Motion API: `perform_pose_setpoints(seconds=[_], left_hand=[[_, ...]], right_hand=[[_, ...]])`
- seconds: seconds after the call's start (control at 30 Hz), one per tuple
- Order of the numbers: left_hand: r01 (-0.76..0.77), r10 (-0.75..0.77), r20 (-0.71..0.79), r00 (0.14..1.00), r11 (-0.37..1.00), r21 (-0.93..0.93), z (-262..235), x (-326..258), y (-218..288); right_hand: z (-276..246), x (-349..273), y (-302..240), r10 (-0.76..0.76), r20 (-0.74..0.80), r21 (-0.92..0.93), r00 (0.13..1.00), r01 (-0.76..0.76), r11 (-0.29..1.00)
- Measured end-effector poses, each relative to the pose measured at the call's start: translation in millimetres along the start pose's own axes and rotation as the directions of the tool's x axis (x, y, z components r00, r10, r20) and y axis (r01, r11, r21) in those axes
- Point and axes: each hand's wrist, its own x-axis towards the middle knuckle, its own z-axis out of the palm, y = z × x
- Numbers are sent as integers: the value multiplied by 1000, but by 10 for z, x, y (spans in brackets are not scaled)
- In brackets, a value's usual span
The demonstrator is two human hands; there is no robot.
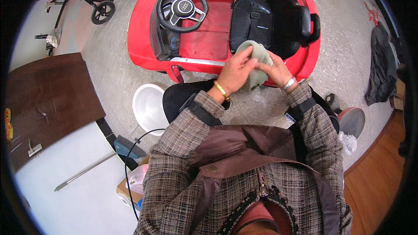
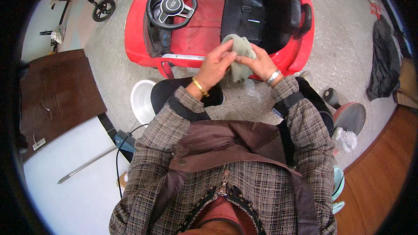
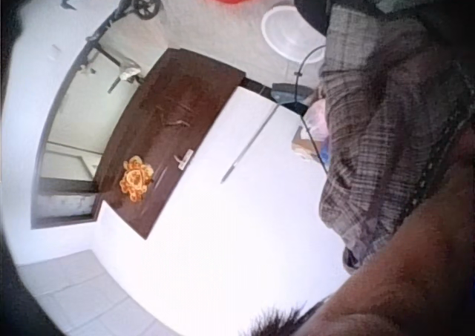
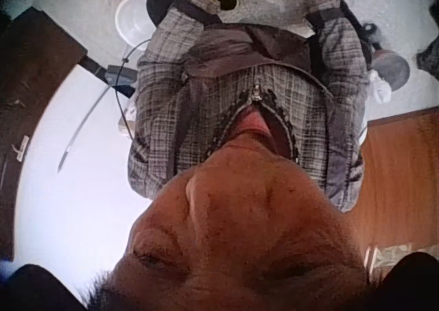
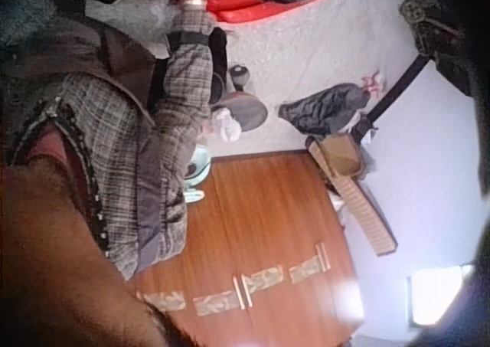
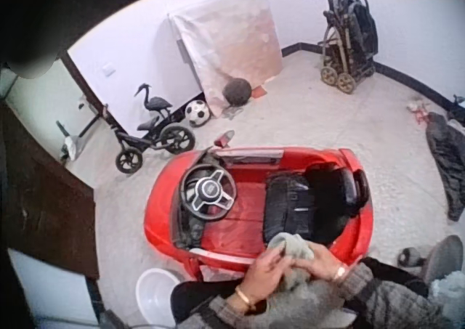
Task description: The person wipes the exterior and interior of a red toy car with a cloth. They flip the car to clean the underside and wheels, then return it upright to wipe the seat and dashboard.
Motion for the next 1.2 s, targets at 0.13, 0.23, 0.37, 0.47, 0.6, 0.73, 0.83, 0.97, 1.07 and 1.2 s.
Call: perform_pose_setpoints(seconds=[0.13, 0.23, 0.37, 0.47, 0.6, 0.73, 0.83, 0.97, 1.07, 1.2], left_hand=[[241, -240, -27, 970, 968, 72, -793, -27, 153], [319, -327, -61, 943, 941, -113, -930, 14, 159], [120, -125, -51, 991, 988, -92, -430, -5, -83], [141, -193, -152, 969, 943, -300, -208, -95, -237], [208, -307, -94, 947, 811, -546, -113, -327, -304], [122, -185, -117, 976, 902, -413, -238, -304, -509], [-11, -69, -386, 920, 979, -201, -328, -298, -842], [373, -226, -631, 742, 922, 108, -608, -259, -1369], [492, -350, -815, 462, 866, -93, -738, -165, -1580], [291, -672, -686, 278, 740, -607, -1074, 78, -1670]], right_hand=[[22, 283, -146, -83, -18, -301, 996, 74, 951], [76, 385, -231, -231, 25, -513, 973, 211, 832], [173, 431, -216, -369, 276, -540, 887, 461, 704], [170, 477, -97, -243, 274, -543, 930, 359, 760], [242, 545, 104, -213, 260, -559, 942, 327, 762], [310, 578, 57, -117, 128, -426, 985, 162, 890], [171, 517, -207, -86, 35, -321, 996, 93, 943], [-367, 294, -619, -269, -135, -361, 954, 205, 910], [-953, 101, -776, -345, -307, -678, 887, 51, 733], [-1716, 69, -484, -395, -643, -640, 656, -176, 748]])
